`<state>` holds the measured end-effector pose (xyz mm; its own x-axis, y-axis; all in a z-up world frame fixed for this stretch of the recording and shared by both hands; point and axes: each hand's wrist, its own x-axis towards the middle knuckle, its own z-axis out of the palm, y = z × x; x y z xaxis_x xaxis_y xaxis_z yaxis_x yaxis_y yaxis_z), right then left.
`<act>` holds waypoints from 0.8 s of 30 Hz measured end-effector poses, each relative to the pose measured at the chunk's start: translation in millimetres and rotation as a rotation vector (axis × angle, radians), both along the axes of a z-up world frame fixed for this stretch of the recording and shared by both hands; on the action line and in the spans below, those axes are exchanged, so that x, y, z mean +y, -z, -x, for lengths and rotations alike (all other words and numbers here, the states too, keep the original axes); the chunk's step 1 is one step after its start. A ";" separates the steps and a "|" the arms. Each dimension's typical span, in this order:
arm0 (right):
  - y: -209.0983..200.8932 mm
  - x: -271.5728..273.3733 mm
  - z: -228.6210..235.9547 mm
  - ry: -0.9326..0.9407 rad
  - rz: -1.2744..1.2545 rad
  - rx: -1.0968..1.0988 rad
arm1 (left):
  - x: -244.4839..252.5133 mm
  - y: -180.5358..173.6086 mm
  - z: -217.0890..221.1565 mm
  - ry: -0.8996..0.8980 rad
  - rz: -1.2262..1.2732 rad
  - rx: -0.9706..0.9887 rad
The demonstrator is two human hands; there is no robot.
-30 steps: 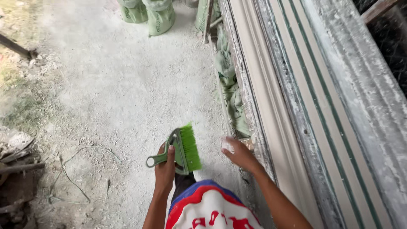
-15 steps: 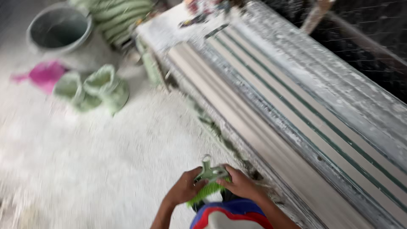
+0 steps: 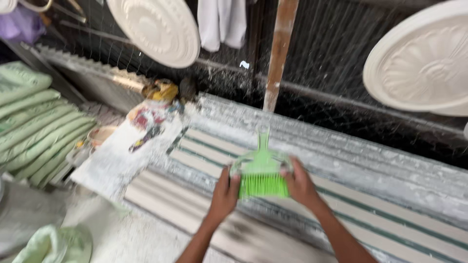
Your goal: The person scrapes a long white moulding piece with a small metal scraper, then uses a green brush to sweep dust off the moulding and the workbench. The person handles the moulding and tools directly without visible secondary objects.
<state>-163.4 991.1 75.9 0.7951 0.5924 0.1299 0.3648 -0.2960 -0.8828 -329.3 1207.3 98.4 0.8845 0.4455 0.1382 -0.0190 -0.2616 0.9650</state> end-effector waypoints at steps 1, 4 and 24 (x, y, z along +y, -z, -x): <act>-35.3 18.2 -35.5 -0.003 -0.079 -0.218 | 19.7 -29.0 -41.1 -0.017 -0.116 -0.283; -144.7 62.3 -120.7 0.072 -0.139 -0.411 | 62.4 -112.9 -149.5 0.032 -0.162 -0.518; 50.6 43.3 -67.6 0.628 -0.057 0.615 | 162.9 68.8 -197.8 0.183 -0.497 -0.270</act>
